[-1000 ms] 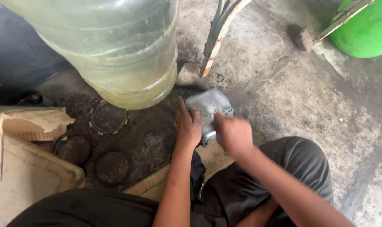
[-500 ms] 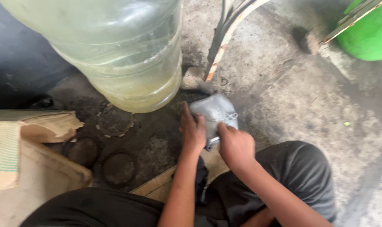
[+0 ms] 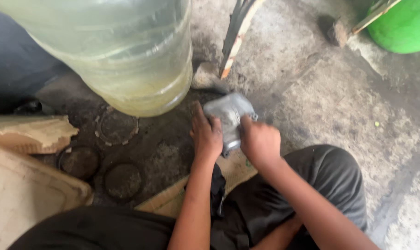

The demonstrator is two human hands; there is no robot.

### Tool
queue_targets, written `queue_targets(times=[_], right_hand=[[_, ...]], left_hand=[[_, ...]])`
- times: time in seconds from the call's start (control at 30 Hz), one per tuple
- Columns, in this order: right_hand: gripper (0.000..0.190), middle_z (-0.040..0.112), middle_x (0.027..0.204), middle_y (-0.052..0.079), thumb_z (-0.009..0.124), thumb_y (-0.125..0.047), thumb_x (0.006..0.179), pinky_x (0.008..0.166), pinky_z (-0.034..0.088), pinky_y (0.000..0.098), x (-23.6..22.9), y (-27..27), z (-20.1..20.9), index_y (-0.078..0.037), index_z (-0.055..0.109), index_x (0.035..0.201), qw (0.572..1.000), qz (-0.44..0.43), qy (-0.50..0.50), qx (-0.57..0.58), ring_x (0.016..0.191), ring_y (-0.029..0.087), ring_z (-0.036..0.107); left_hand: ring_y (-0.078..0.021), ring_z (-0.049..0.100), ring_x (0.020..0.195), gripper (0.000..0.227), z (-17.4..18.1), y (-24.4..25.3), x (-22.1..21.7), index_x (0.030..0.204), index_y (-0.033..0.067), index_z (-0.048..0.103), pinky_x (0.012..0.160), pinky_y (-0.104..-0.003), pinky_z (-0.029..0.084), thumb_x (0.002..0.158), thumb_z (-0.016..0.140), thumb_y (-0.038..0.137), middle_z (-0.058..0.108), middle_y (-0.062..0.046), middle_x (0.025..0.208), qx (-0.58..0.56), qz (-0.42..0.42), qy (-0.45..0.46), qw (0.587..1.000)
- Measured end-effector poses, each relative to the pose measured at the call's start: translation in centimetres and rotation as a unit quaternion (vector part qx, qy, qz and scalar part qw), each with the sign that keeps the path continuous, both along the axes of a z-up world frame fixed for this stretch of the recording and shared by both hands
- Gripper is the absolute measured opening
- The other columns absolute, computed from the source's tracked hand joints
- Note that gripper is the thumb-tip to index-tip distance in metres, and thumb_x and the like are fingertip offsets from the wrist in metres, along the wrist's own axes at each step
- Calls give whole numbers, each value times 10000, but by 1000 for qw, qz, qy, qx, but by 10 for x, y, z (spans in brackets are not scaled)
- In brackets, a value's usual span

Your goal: The person cleans a small metal cover using a black cloth and by hand, rubbing various surfaces of the object while sitting on the floor.

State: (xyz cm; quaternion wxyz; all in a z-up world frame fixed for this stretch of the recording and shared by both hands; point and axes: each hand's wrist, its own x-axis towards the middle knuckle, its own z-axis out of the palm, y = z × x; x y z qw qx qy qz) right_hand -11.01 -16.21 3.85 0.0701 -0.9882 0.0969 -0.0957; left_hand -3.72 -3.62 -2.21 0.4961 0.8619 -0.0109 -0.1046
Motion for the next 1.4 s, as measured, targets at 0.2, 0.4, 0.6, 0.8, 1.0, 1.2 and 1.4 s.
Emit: queue_targets(times=[0.2, 0.4, 0.6, 0.8, 1.0, 1.2, 1.4], right_hand=[[121, 716, 747, 159, 653, -127, 816, 614, 540, 504, 76, -8, -3, -104, 612, 928, 998, 39, -40, -21, 713, 390, 706], [131, 708, 729, 150, 670, -186, 896, 570, 524, 511, 10, -1, -2, -89, 601, 951, 998, 46, -19, -27, 651, 386, 695], [105, 706, 743, 128, 658, -163, 889, 568, 536, 467, 36, -3, -12, -104, 600, 954, 997, 27, -42, -62, 649, 348, 704], [155, 706, 707, 137, 660, -173, 851, 552, 533, 477, 42, -7, 0, -122, 634, 995, 997, 33, -46, -59, 629, 360, 701], [107, 712, 738, 120, 645, -135, 845, 567, 532, 489, 5, -8, 1, -132, 622, 949, 998, 42, -21, -45, 652, 362, 704], [180, 706, 706, 134, 647, -136, 790, 552, 528, 466, 73, -9, -3, -126, 633, 969, 996, 60, -51, -46, 648, 354, 704], [117, 706, 729, 142, 657, -149, 864, 529, 524, 497, -5, -9, -2, -112, 635, 972, 998, 42, -33, -31, 617, 371, 694]], left_hand=[[-416, 157, 1561, 721, 9, 3, -3, 1621, 92, 150, 1164, -681, 151, 1008, 417, 360, 97, -190, 1720, 20, 2, -24, 1000], [-416, 206, 1558, 706, -1, 1, -4, 1611, 78, 205, 1173, -666, 198, 1005, 433, 360, 115, -207, 1714, 27, 13, -65, 997], [-431, 269, 1542, 636, -5, -3, -6, 1574, 72, 303, 1187, -646, 226, 1017, 409, 361, 195, -227, 1696, 27, 27, -84, 996], [-450, 262, 1512, 611, 1, 1, -6, 1542, 83, 327, 1177, -646, 187, 1006, 429, 358, 217, -267, 1661, 33, 15, -95, 995], [-421, 261, 1517, 646, 3, -1, -3, 1570, 103, 281, 1203, -626, 178, 997, 418, 368, 243, -241, 1643, 21, 7, -38, 999], [-430, 193, 1528, 611, 7, 1, -2, 1568, 95, 263, 1171, -649, 148, 1028, 401, 346, 175, -255, 1675, 46, -9, -37, 998], [-406, 250, 1523, 645, 0, -2, -5, 1565, 90, 277, 1195, -621, 170, 1008, 425, 378, 232, -234, 1662, 38, 17, -37, 998]])
